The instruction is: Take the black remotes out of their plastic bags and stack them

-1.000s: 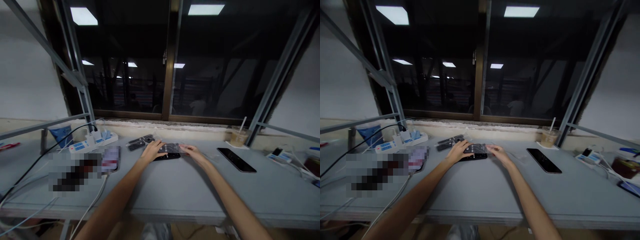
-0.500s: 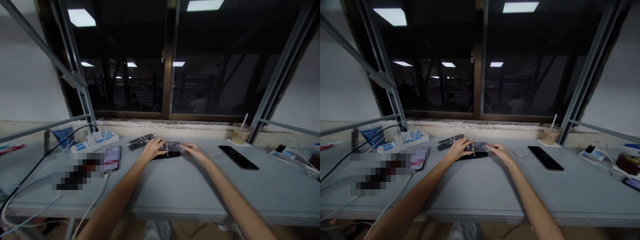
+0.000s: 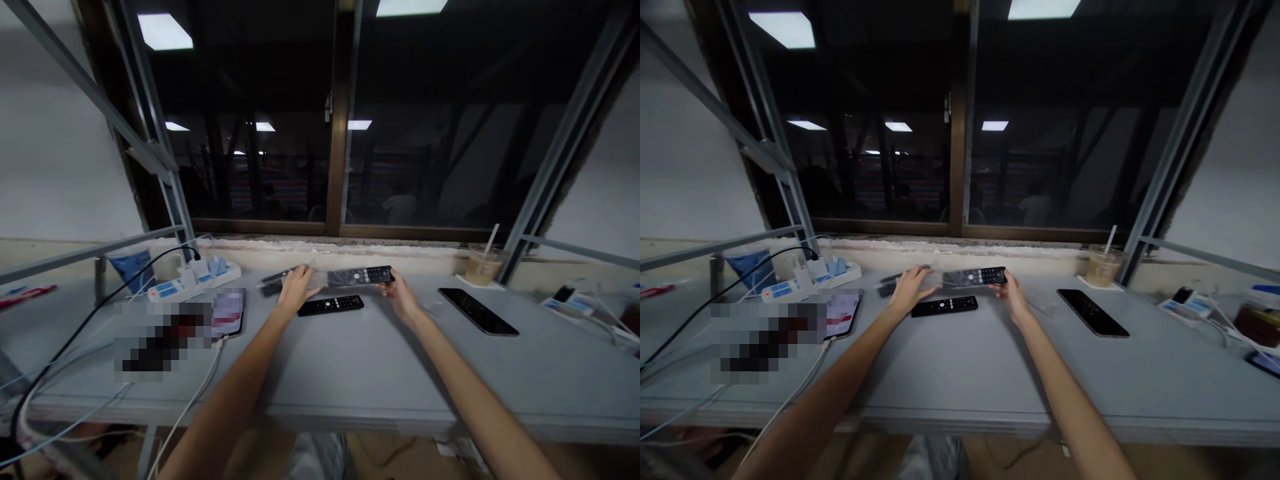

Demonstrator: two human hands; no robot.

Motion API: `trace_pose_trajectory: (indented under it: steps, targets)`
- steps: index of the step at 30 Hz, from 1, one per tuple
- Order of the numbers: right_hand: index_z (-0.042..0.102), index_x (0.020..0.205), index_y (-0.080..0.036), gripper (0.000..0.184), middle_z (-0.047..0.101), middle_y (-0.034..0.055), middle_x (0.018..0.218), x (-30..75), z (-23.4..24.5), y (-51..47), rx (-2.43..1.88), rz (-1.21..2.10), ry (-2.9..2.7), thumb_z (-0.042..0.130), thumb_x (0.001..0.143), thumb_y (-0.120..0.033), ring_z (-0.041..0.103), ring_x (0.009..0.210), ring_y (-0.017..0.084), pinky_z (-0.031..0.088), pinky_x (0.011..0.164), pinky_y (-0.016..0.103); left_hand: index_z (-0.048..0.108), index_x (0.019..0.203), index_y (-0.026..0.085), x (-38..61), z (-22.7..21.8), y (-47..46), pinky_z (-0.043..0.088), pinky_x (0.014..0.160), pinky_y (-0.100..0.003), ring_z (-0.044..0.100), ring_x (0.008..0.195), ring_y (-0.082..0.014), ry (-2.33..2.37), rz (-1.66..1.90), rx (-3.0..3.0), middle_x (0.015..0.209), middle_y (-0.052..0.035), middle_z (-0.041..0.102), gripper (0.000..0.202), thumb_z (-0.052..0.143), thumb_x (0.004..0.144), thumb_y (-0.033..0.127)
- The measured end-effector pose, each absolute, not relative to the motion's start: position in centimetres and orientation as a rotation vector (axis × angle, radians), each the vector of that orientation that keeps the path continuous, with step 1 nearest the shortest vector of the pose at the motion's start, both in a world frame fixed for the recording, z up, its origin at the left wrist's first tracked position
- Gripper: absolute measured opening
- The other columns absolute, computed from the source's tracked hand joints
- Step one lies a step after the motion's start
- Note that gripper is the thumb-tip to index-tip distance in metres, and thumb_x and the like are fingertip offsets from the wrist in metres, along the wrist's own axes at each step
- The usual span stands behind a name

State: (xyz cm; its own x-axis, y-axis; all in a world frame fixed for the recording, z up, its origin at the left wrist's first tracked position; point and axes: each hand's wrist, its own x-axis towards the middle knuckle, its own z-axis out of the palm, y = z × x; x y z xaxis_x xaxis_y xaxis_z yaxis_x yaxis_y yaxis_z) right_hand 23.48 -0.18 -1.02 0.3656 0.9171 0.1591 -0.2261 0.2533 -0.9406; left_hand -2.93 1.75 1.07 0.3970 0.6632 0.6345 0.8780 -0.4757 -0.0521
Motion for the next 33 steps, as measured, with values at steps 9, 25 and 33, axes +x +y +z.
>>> trace_pose_trajectory:
  steps: [9,25,33]
  targets:
    - [0.053,0.091,-0.023,0.027,0.048,-0.0073,0.049,24.1,-1.3,0.1,-1.029,0.839,-0.735,0.048,0.072,-0.042,0.042,0.034,0.009,0.034,0.033,0.021,0.059,0.091,0.015,-3.5,0.4,2.5,0.043,0.074,-0.029,0.059,0.087,-0.0196,-1.875,-0.892,-1.994,0.092,-0.0093,0.061,0.039,0.025,0.093,0.034]
    - [0.057,0.075,-0.017,0.030,0.054,-0.0027,0.054,20.6,-0.2,-2.5,-1.143,1.060,-1.388,0.066,0.063,-0.042,0.049,0.038,0.007,0.029,0.032,0.017,0.053,0.096,0.016,-1.7,0.3,1.8,0.045,0.076,-0.029,0.060,0.090,-0.0198,-1.542,-0.628,-2.434,0.099,-0.0082,0.062,0.035,0.030,0.091,0.041]
    - [0.066,0.064,-0.015,0.030,0.059,0.0006,0.056,20.6,0.1,-3.1,-1.242,0.953,-1.697,0.071,0.058,-0.044,0.045,0.042,0.006,0.034,0.040,0.020,0.055,0.090,0.016,-1.4,1.0,1.3,0.044,0.077,-0.029,0.059,0.090,-0.0201,-1.543,-0.656,-2.385,0.096,-0.0084,0.063,0.033,0.035,0.089,0.041]
